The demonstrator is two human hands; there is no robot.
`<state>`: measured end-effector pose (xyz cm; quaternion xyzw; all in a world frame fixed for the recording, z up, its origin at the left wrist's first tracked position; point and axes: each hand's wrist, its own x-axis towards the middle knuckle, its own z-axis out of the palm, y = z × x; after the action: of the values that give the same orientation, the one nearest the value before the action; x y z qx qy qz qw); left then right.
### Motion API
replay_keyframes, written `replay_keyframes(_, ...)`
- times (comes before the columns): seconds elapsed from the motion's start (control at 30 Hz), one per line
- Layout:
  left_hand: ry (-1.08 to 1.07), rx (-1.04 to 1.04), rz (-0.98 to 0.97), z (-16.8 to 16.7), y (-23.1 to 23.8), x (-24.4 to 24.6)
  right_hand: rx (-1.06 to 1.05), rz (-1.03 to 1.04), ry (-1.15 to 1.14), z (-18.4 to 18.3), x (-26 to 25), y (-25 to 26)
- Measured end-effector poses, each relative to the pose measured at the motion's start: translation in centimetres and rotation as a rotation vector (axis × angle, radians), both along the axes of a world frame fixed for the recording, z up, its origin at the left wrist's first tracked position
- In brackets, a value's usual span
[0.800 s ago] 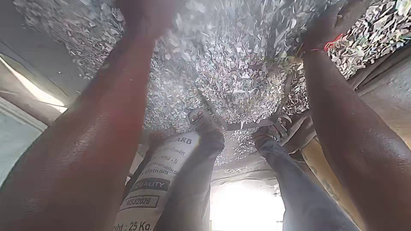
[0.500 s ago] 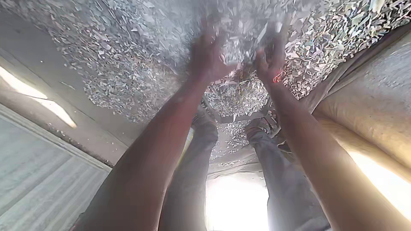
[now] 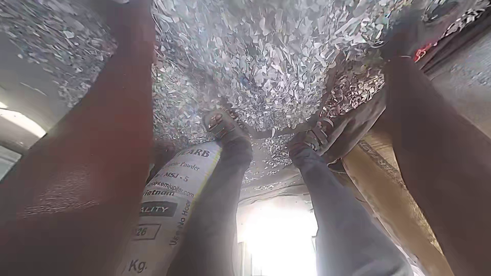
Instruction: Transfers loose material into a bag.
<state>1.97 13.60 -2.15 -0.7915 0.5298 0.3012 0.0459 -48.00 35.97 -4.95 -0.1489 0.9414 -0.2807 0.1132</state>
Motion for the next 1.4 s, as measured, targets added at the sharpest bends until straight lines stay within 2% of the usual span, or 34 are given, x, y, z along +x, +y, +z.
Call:
replay_keyframes(0.1,0.016,-0.096,-0.168,-0.3,3.9,-4.0,-0.081,0.008,0.031,0.0,6.0,-0.8)
replay_keyframes(0.2,0.086,-0.034,-0.349,2.0,8.3,-7.6,-0.175,0.071,-0.022,0.8,11.5,0.7)
replay_keyframes(0.27,0.073,0.076,-0.416,4.0,10.8,-9.9,-0.174,0.244,-0.047,1.7,15.5,2.2)
replay_keyframes(0.37,0.102,0.191,-0.503,5.9,14.9,-12.0,-0.202,0.459,-0.235,4.0,20.7,5.4)
replay_keyframes(0.47,0.211,0.334,-0.557,7.5,18.8,-12.9,-0.224,0.558,-0.341,6.2,22.2,9.6)
replay_keyframes(0.53,0.318,0.436,-0.615,8.3,20.6,-12.5,-0.071,0.489,-0.377,7.8,21.1,12.5)
replay_keyframes(0.57,0.383,0.475,-0.632,8.6,21.4,-12.0,0.092,0.451,-0.399,8.6,20.0,13.8)
replay_keyframes(0.63,0.561,0.44,-0.548,8.5,22.9,-10.0,0.484,0.406,-0.504,9.7,17.3,15.5)
replay_keyframes(0.7,0.602,0.352,-0.249,7.8,24.6,-7.3,0.766,0.428,-0.669,9.1,14.9,16.8)
replay_keyframes(0.8,0.338,0.384,0.138,6.1,28.1,-3.8,0.927,0.471,-0.783,7.1,13.0,18.6)
replay_keyframes(0.9,0.279,0.645,0.329,4.0,31.8,-2.4,1.036,0.472,-0.771,6.0,13.6,17.9)
replay_keyframes(1.03,0.316,0.763,0.38,-1.2,35.2,-2.7,1.164,0.439,-0.782,4.4,15.0,16.4)
replay_keyframes(1.17,0.171,0.856,0.244,-5.2,34.7,-3.7,1.239,0.507,-0.853,2.9,15.7,15.5)
replay_keyframes(1.23,0.159,0.903,0.177,-5.9,34.1,-3.4,1.306,0.494,-0.872,3.3,15.8,14.8)
replay_keyframes(1.4,0.292,0.815,0.294,-4.6,33.9,-2.2,1.335,0.507,-0.967,3.6,14.9,13.7)
